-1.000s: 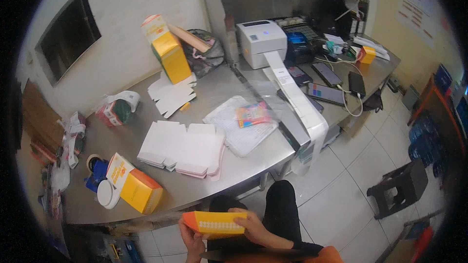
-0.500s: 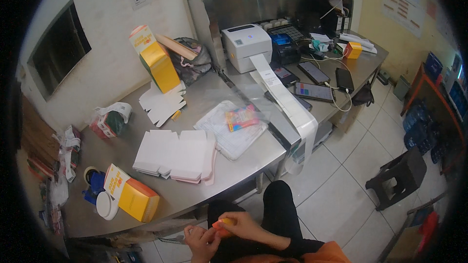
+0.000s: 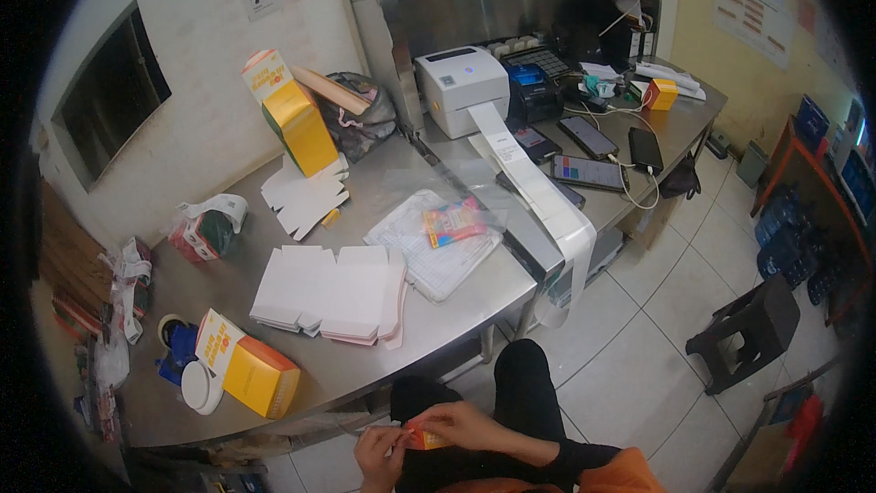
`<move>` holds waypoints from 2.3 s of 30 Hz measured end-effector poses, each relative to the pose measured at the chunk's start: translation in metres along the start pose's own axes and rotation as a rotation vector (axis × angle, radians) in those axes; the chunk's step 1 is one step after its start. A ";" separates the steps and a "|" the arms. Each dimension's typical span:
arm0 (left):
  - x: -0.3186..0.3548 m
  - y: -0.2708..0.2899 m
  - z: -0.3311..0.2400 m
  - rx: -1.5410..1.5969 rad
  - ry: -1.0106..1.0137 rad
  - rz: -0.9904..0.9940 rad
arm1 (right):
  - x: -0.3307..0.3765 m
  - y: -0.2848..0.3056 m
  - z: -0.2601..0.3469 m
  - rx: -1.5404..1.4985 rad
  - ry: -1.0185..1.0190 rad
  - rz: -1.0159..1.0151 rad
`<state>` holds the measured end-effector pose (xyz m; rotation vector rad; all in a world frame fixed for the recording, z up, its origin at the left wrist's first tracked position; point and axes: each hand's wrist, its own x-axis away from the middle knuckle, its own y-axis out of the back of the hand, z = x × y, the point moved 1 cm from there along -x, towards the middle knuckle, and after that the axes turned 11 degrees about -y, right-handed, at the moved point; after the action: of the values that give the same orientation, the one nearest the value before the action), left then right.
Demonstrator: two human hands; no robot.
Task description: The person assembles small cardboard boxes by folding flaps and tucking them into place. They handle multiple boxes one at a time, picking them from a stack, folding the sides, and placing the finished boxes back on the table.
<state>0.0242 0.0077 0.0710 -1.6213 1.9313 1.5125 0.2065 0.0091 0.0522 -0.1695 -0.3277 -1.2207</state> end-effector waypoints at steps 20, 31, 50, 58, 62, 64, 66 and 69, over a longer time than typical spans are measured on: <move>-0.003 -0.004 0.000 -0.014 0.007 0.046 | -0.003 0.001 -0.012 -0.113 -0.150 0.130; 0.009 0.009 -0.009 0.934 0.847 0.273 | 0.009 0.017 0.006 -0.038 0.080 0.391; -0.012 0.018 0.030 1.357 0.778 -0.711 | 0.023 0.025 0.015 0.301 0.382 -0.329; -0.037 0.024 -0.029 -0.225 0.069 0.638 | 0.022 0.020 0.014 0.823 0.489 -0.250; -0.037 0.004 -0.030 0.233 0.540 0.500 | 0.024 0.022 0.017 0.710 0.394 -0.266; -0.034 0.001 -0.024 0.341 0.541 0.348 | 0.025 0.027 0.017 0.694 0.388 -0.349; -0.030 0.001 -0.020 0.393 0.571 0.294 | 0.026 0.031 0.017 0.760 0.499 -0.502; -0.027 0.003 -0.014 0.434 0.652 0.347 | 0.021 0.031 0.013 0.634 0.455 -0.502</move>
<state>0.0383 0.0129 0.0975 -1.7618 2.7474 0.5712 0.2400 0.0050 0.0725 0.7688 -0.3509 -1.5398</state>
